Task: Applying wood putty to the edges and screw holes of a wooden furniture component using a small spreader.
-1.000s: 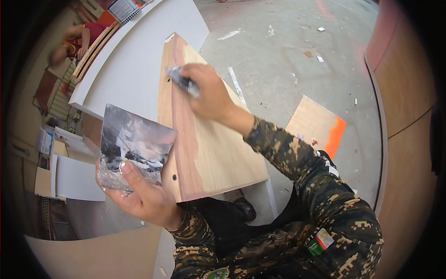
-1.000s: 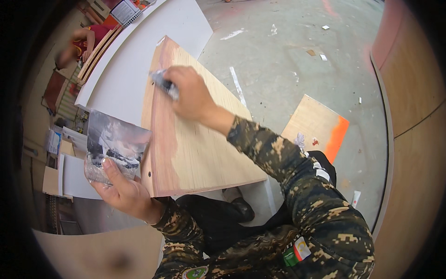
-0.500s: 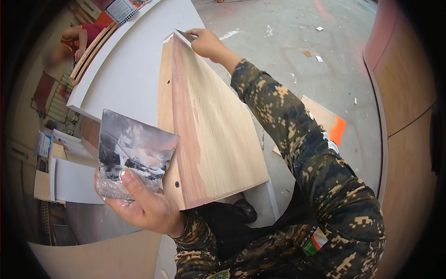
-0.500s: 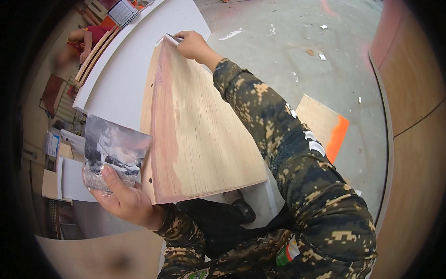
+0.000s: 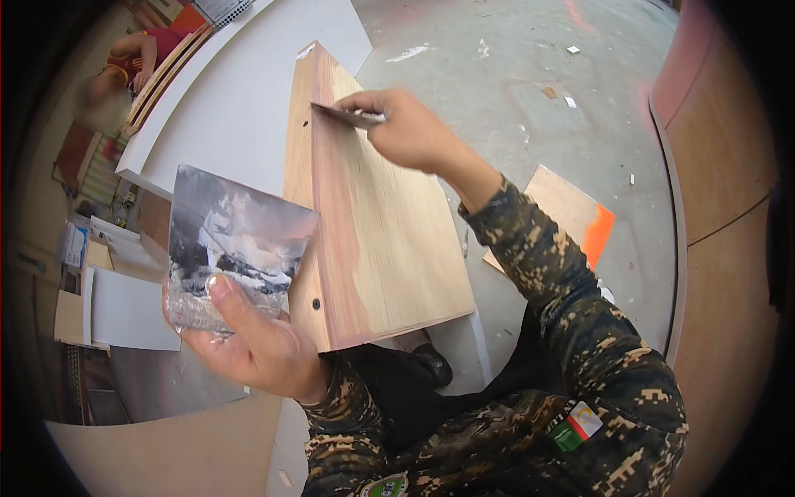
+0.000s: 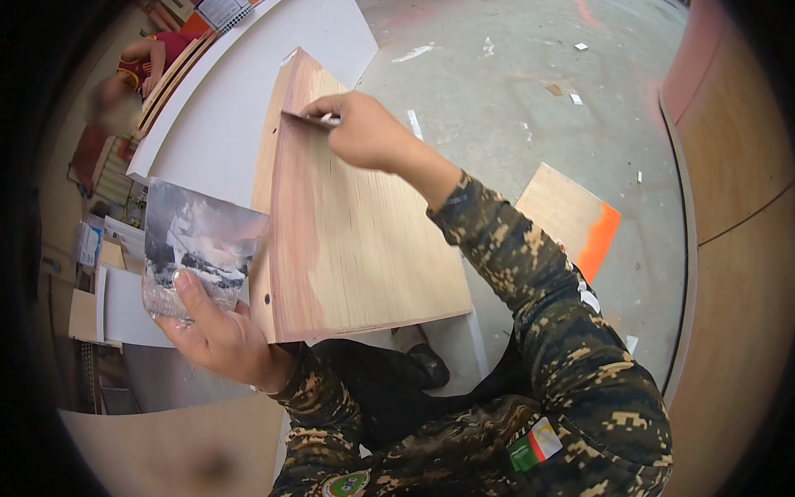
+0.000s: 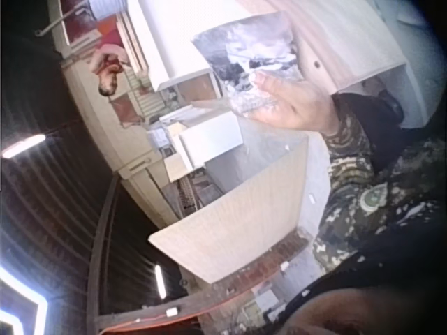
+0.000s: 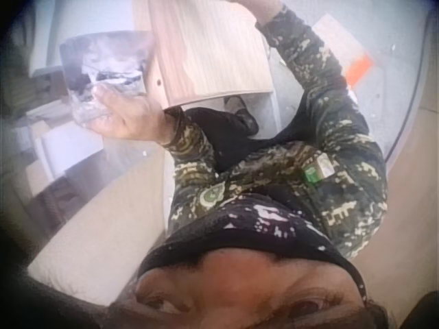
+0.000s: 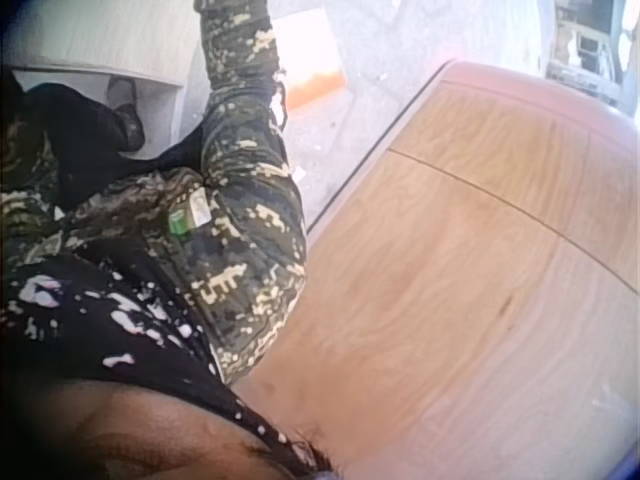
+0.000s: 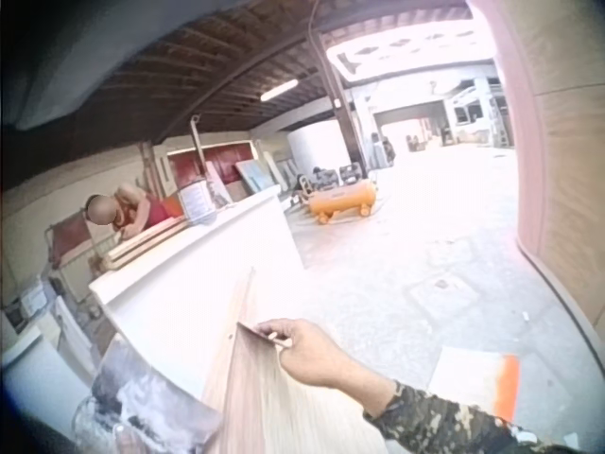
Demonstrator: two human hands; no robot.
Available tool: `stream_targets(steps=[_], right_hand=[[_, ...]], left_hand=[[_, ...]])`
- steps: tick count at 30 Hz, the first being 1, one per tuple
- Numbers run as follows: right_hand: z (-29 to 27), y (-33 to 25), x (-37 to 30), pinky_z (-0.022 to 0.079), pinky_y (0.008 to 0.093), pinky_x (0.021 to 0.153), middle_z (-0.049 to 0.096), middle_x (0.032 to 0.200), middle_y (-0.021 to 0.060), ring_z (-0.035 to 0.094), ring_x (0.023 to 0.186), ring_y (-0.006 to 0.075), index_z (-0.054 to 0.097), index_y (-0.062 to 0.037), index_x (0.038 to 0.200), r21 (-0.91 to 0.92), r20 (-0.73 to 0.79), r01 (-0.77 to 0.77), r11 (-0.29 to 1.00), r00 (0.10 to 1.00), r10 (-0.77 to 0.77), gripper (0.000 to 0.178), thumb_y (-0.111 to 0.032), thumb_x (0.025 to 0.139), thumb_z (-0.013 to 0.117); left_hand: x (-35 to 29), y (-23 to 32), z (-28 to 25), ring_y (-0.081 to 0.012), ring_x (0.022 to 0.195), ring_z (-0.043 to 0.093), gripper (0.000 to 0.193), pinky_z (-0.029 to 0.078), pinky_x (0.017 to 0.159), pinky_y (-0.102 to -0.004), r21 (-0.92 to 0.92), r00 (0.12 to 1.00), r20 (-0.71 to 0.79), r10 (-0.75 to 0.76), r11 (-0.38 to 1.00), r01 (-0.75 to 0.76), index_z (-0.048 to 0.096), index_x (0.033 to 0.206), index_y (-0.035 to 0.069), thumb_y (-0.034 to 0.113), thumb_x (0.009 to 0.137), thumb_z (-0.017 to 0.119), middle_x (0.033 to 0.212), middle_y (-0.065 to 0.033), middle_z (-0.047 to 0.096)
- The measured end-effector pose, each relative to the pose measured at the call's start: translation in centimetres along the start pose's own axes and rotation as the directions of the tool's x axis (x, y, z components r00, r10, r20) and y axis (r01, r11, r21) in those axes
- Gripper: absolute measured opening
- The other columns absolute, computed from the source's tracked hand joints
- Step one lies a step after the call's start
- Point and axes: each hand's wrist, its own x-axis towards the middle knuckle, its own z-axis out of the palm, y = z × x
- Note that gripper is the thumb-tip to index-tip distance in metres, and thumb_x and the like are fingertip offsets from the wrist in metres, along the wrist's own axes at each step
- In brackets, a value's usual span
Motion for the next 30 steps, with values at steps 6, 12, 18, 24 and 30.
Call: stream_targets(steps=[6, 12, 18, 24, 30], right_hand=[[1.0, -2.9, -7.0, 0.048, 0.0367, 0.096, 0.069, 0.115, 0.0158, 0.063, 0.107, 0.0283, 0.066, -0.0012, 0.121, 0.025, 0.044, 0.149, 0.989, 0.988, -0.150, 0.059, 0.012, 0.068, 0.043], [0.0, -2.9, -9.3, 0.049, 0.0371, 0.094, 0.068, 0.114, 0.0164, 0.063, 0.105, 0.0318, 0.065, -0.0014, 0.120, -0.033, 0.040, 0.319, 0.947, 0.947, -0.318, 0.054, 0.012, 0.070, 0.049], [2.7, -0.3, -5.9, 0.047, 0.0395, 0.095, 0.067, 0.111, 0.0176, 0.061, 0.105, 0.0352, 0.064, -0.0006, 0.115, -0.290, -0.203, 0.246, 0.925, 0.929, -0.311, 0.049, 0.011, 0.068, 0.058], [4.0, -1.7, -13.3, 0.047, 0.0407, 0.098, 0.063, 0.124, 0.0193, 0.061, 0.112, 0.0343, 0.064, -0.0015, 0.120, -0.098, -0.193, 0.474, 0.875, 0.853, -0.484, 0.050, 0.010, 0.071, 0.063], [0.7, 0.5, -6.0, 0.049, 0.0371, 0.096, 0.069, 0.115, 0.0186, 0.064, 0.112, 0.0281, 0.065, 0.0001, 0.124, -0.009, -0.213, 0.175, 0.984, 0.962, -0.173, 0.057, 0.012, 0.072, 0.045]], left_hand=[[0.1, -0.7, 0.1, -0.0192, 0.105, 0.060, 0.039, 0.051, 0.088, -0.0302, -0.042, 1.000, 0.011, 0.018, 0.999, -0.017, 0.046, 0.133, -0.010, 0.007, 0.100, 0.058, 0.118, -0.0173, 0.059], [0.0, -1.0, 0.4, -0.0196, 0.104, 0.060, 0.039, 0.051, 0.088, -0.0307, -0.037, 0.998, 0.023, 0.051, 0.998, -0.050, 0.045, 0.133, -0.010, 0.010, 0.101, 0.057, 0.119, -0.0178, 0.058], [-0.5, -0.5, 0.9, -0.0200, 0.104, 0.059, 0.038, 0.051, 0.088, -0.0311, 0.079, 0.994, -0.035, 0.107, 0.991, -0.104, 0.046, 0.132, -0.010, 0.011, 0.102, 0.057, 0.118, -0.0180, 0.058], [-1.3, -1.3, 1.9, -0.0210, 0.102, 0.060, 0.035, 0.051, 0.087, -0.0321, 0.101, 0.976, -0.101, 0.191, 0.978, -0.181, 0.047, 0.128, -0.009, 0.013, 0.102, 0.056, 0.116, -0.0178, 0.059], [-0.9, -1.4, 1.3, -0.0207, 0.101, 0.060, 0.036, 0.051, 0.087, -0.0323, 0.132, 0.974, -0.103, 0.201, 0.974, -0.187, 0.047, 0.128, -0.010, 0.013, 0.102, 0.057, 0.116, -0.0181, 0.059]])
